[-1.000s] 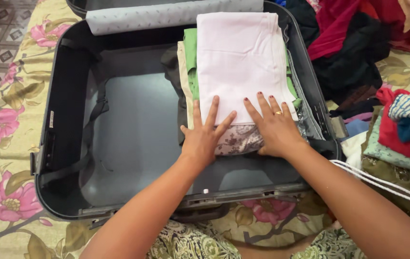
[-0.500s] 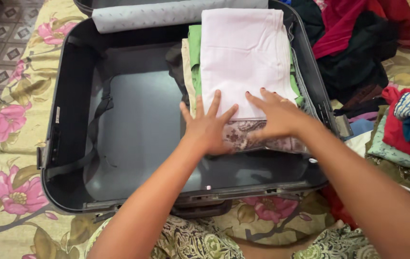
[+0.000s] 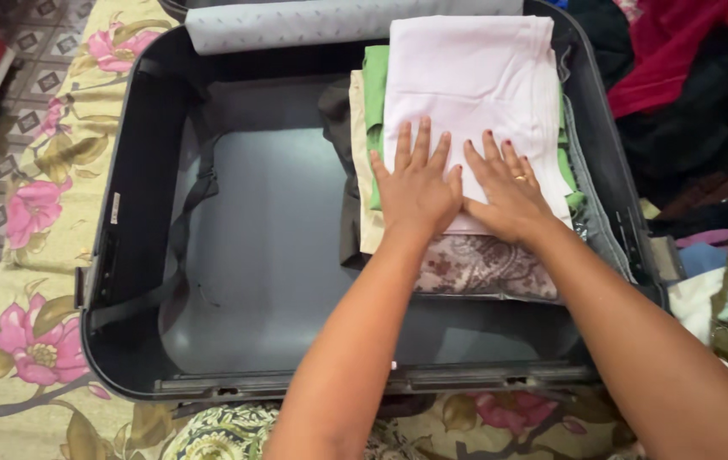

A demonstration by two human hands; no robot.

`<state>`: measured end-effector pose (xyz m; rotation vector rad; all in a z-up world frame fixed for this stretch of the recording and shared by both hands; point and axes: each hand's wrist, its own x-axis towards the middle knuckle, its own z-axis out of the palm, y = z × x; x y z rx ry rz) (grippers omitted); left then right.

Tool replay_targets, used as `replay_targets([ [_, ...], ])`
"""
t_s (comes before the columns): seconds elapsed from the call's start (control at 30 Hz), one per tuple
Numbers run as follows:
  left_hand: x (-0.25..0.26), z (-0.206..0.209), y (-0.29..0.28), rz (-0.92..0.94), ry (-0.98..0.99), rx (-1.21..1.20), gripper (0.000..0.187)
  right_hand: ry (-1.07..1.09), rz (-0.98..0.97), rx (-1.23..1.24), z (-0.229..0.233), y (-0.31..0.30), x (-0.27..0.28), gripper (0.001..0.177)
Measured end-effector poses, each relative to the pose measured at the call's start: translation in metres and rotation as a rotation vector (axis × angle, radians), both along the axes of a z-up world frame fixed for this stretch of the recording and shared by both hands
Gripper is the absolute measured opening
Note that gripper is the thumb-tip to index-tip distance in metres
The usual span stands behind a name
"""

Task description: The person folds and stacks various clothing items into an open suitcase placed on a bed. They handle folded garments, plastic-wrapped clothes, and a paper-wrapped bundle, arranging them neatly inside the suitcase.

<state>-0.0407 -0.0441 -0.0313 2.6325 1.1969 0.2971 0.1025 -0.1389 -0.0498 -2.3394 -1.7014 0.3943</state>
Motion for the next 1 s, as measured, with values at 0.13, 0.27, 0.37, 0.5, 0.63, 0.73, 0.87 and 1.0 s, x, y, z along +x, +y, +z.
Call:
replay_targets([
  [0.13, -0.001, 0.02, 0.003, 0.095, -0.029, -0.001, 0.065, 0.098, -0.123, 0.052, 0.002, -0.001, 0.004, 0.081],
  [0.27, -0.003, 0.028, 0.015, 0.139, 0.023, 0.079, 0.068, 0.028, -0.16, 0.141, 0.011, -0.001, 0.005, 0.075],
  [0.37, 0.012, 0.03, 0.034, 0.099, 0.035, 0.292, 0.066, -0.125, -0.119, 0.274, 0.018, 0.005, 0.01, 0.067],
  [0.5, 0.035, 0.029, 0.06, -0.051, -0.028, 0.395, 0.061, -0.204, -0.067, 0.338, 0.023, 0.036, 0.025, 0.072],
  [0.63, 0.039, 0.018, 0.07, -0.034, -0.004, 0.12, 0.07, -0.229, -0.128, 0.301, 0.009, 0.058, 0.029, 0.081],
  [0.73, 0.038, 0.004, 0.069, -0.02, 0.033, 0.081, 0.073, -0.209, -0.114, 0.296, -0.004, 0.059, 0.036, 0.08],
  [0.87, 0.043, 0.01, 0.074, -0.02, 0.067, 0.101, 0.074, -0.225, -0.121, 0.254, -0.003, 0.062, 0.037, 0.079],
  [1.0, 0.038, 0.022, 0.064, -0.011, 0.131, 0.084, 0.074, -0.235, -0.159, 0.146, 0.005, 0.058, 0.03, 0.079],
])
